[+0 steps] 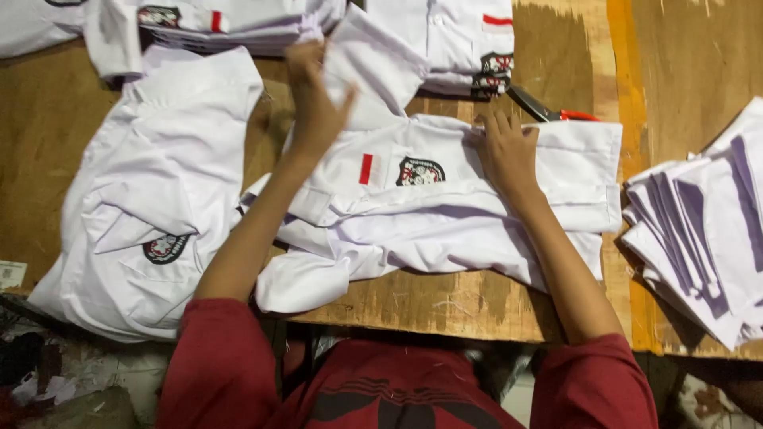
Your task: The person folds a white shirt on a wooden table, using red-handled scissors to cut a thread near the collar. They fold the sleeves and body of the shirt, then place it on a stack of similar shirts.
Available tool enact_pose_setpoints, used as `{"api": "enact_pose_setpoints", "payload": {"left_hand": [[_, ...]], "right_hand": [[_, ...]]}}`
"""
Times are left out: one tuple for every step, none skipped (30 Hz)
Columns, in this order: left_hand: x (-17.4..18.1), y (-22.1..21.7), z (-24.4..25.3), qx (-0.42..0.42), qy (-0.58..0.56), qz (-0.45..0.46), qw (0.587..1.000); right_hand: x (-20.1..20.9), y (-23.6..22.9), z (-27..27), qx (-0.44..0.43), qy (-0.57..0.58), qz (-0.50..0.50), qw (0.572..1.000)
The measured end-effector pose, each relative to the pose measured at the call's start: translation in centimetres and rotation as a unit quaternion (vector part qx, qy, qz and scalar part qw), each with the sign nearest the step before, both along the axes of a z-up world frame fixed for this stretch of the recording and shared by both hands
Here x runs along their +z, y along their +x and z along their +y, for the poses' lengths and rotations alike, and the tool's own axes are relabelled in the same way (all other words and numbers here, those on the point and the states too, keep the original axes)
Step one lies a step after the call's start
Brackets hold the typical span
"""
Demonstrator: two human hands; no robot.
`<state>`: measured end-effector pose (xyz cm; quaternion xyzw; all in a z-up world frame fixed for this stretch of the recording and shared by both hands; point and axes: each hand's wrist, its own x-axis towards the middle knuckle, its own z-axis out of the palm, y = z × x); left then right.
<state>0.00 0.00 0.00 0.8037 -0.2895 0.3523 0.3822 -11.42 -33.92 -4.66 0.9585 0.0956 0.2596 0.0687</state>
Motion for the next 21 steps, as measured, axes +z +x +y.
{"api": "enact_pose_setpoints", "payload": {"left_hand": [[2.2,-2.8,-0.3,0.005,0.000,-0.007,1.000],[4.4,-5.7,-0.6,-0.115,0.080,0.181,0.974],[6.3,-8.7,-1.0,-0.232,0.159,0.356,0.891],[4.7,-8.5,-0.5,-0.229,0.160,0.352,0.894],[2.7,-8.6,-0.1,-0.242,0.275,0.340,0.866],[0.7,-8.7,0.3,-0.252,0.387,0.323,0.826],[1.7,-8.8,0.7,-0.253,0.388,0.324,0.825],[2.8,-8.8,1.1,-0.250,0.392,0.333,0.820],[3.8,-8.8,1.4,-0.248,0.397,0.341,0.815],[3.6,-8.4,1.7,-0.249,0.398,0.341,0.814],[3.5,-8.0,1.9,-0.256,0.389,0.344,0.815],[3.3,-7.6,2.2,-0.263,0.381,0.348,0.816],[2.7,-7.3,2.4,-0.262,0.381,0.348,0.816],[2.1,-6.9,2.5,-0.264,0.382,0.333,0.821],[1.6,-6.6,2.7,-0.265,0.384,0.317,0.826],[1.5,-6.1,2.7,-0.264,0.384,0.316,0.826],[1.3,-5.9,2.6,-0.253,0.390,0.312,0.829],[1.0,-5.6,2.6,-0.242,0.396,0.307,0.831],[0.7,-5.6,2.6,-0.241,0.395,0.307,0.832],[0.4,-5.5,2.6,-0.235,0.401,0.304,0.832],[0.3,-5.1,2.5,-0.228,0.406,0.299,0.833]], "right_hand": [[1.2,-0.9,0.6,0.005,0.000,-0.007,1.000],[2.3,-1.8,1.2,0.038,0.035,0.020,0.998],[3.3,-3.0,1.8,0.071,0.069,0.048,0.994],[3.3,-3.4,1.7,0.075,0.069,0.043,0.994],[3.0,-4.5,1.6,0.147,0.105,0.102,0.978],[2.7,-5.5,1.5,0.218,0.140,0.160,0.953],[2.9,-6.4,1.3,0.217,0.140,0.160,0.953],[3.2,-7.4,1.2,0.209,0.145,0.228,0.940],[3.5,-8.3,0.9,0.198,0.148,0.294,0.923],[3.6,-8.7,0.7,0.196,0.149,0.294,0.923],[3.9,-9.0,0.4,0.172,0.127,0.294,0.932],[4.1,-9.3,0.1,0.148,0.105,0.293,0.939],[4.4,-9.3,-0.3,0.149,0.105,0.293,0.939],[4.7,-9.4,-0.8,0.136,0.103,0.295,0.940],[5.1,-9.5,-1.2,0.123,0.101,0.296,0.942],[4.9,-9.2,-1.6,0.124,0.101,0.295,0.942],[4.7,-9.0,-2.0,0.113,0.084,0.286,0.948],[4.5,-8.9,-2.5,0.101,0.066,0.277,0.953],[3.8,-8.6,-2.9,0.102,0.065,0.277,0.953],[3.2,-8.3,-3.3,0.094,0.073,0.290,0.950],[2.8,-7.6,-3.8,0.086,0.079,0.300,0.947]]}}
